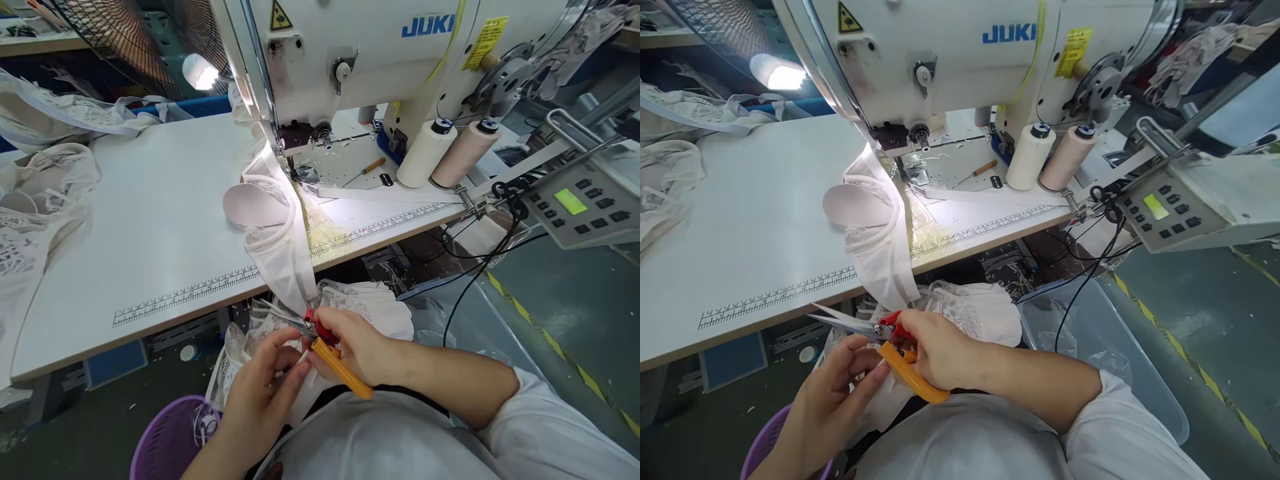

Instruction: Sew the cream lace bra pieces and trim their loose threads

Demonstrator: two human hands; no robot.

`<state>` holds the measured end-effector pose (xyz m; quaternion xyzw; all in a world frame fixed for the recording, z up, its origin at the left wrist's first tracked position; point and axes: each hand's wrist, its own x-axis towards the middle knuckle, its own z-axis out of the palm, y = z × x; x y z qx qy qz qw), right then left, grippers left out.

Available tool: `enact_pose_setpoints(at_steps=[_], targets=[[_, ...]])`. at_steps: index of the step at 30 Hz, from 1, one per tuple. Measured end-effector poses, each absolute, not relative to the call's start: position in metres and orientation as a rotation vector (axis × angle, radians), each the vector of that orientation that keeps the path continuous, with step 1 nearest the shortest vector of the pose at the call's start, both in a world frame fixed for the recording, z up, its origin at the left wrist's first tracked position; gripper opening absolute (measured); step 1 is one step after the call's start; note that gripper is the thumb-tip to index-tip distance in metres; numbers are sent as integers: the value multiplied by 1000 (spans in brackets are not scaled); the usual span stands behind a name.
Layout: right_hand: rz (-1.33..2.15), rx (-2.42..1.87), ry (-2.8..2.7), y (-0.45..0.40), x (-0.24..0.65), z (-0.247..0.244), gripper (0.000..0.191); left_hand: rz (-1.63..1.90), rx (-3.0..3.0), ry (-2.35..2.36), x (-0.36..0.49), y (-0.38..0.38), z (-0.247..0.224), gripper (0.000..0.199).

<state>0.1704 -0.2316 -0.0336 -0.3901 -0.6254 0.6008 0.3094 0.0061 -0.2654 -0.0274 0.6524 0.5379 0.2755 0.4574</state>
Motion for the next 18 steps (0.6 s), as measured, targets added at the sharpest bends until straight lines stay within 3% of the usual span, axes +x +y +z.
enact_pose_setpoints(at_steps=[6,12,18], targets=[[1259,-1109,-1851,-230,194,-29,21,452,2036,1329,-16,-256,-35,13],[863,-1341,-1885,-230,233,-32,14,154,2248,1467,-43,-247,-33,24],[546,-1487,-2003,-228,247,-43,14,78,2339,1347,-34,-245,-26,29]])
